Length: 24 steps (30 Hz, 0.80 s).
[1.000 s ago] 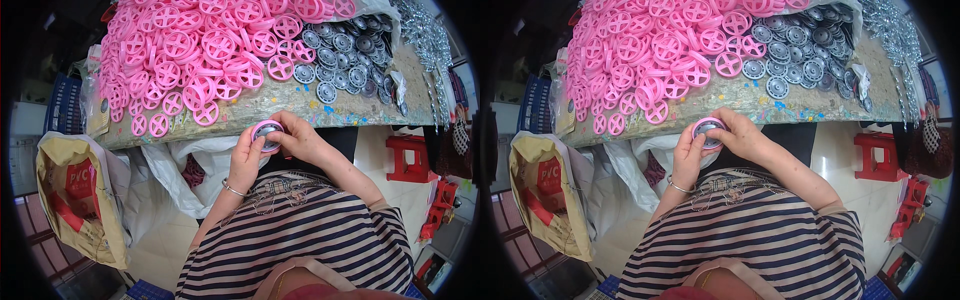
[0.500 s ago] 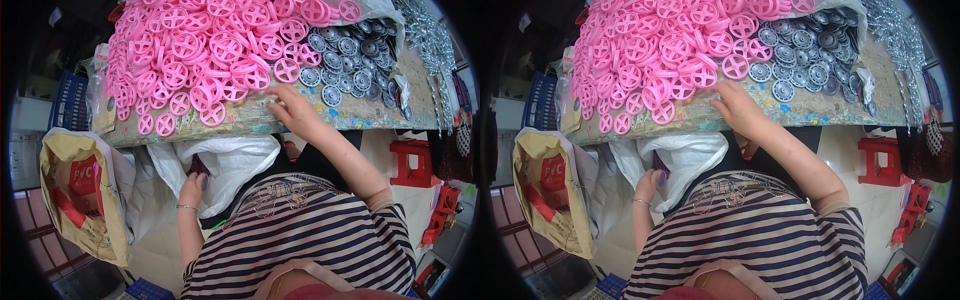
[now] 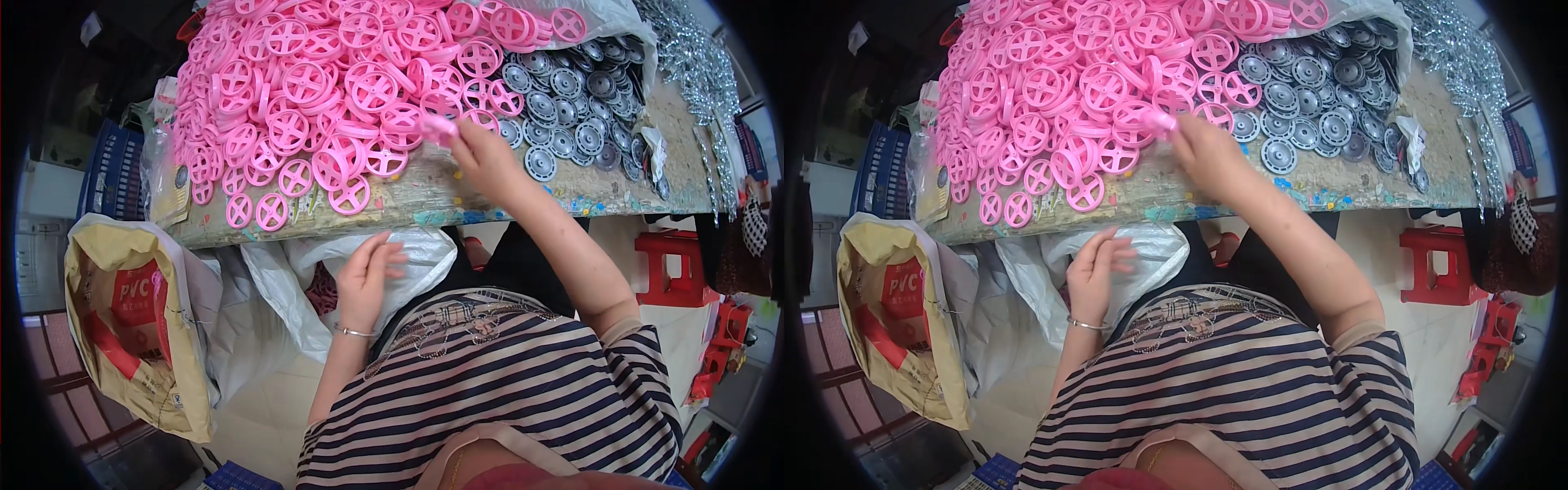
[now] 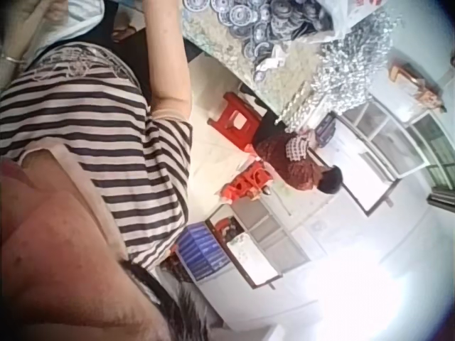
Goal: Sorting and packaging small pink and grey plastic toy parts into plastic bags.
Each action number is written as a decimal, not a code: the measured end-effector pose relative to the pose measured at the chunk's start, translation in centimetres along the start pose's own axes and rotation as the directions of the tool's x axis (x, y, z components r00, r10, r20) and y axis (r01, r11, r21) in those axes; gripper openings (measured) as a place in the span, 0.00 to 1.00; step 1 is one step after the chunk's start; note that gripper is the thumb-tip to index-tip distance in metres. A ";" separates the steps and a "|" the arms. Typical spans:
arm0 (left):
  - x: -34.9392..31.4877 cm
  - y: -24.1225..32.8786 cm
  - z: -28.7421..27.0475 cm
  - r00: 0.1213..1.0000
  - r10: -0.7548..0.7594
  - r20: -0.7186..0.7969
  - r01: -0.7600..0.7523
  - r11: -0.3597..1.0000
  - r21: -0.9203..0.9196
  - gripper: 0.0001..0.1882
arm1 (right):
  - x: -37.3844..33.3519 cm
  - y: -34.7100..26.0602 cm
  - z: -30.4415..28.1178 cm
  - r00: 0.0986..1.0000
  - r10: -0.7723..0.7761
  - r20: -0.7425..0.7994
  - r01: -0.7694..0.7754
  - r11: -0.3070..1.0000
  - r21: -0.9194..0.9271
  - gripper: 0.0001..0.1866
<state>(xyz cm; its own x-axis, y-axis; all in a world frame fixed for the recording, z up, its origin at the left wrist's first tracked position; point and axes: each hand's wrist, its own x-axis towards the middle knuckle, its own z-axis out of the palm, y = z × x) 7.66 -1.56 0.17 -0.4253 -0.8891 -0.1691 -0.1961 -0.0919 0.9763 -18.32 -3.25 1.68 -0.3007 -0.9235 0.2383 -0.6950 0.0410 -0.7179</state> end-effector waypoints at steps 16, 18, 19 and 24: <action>3.7 1.4 5.7 0.962 -0.097 0.257 0.249 0.701 -0.668 0.18 | -7.2 7.3 -7.8 0.988 -0.067 -0.137 -0.002 0.894 -0.449 0.28; 3.7 1.6 5.9 0.954 -0.100 0.281 0.270 0.693 -0.668 0.18 | -7.0 8.5 -8.0 0.993 -0.055 -0.102 0.002 0.887 -0.461 0.30; 3.6 1.8 5.9 0.944 -0.106 0.313 0.296 0.689 -0.661 0.18 | -6.8 8.5 -8.2 0.996 -0.039 -0.076 -0.001 0.886 -0.464 0.31; 3.3 1.3 5.5 0.933 -0.131 0.334 0.321 0.720 -0.615 0.19 | -5.7 8.3 -8.2 0.986 0.156 -0.060 -0.164 0.974 -0.159 0.30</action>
<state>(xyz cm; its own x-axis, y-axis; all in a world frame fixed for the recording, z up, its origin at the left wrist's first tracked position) 1.17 -2.14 0.14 -0.6666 -0.6680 -0.3306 0.2657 -0.6274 0.7319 -27.70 5.52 -0.28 -0.4441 -0.8811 0.1623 -0.7315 0.2520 -0.6336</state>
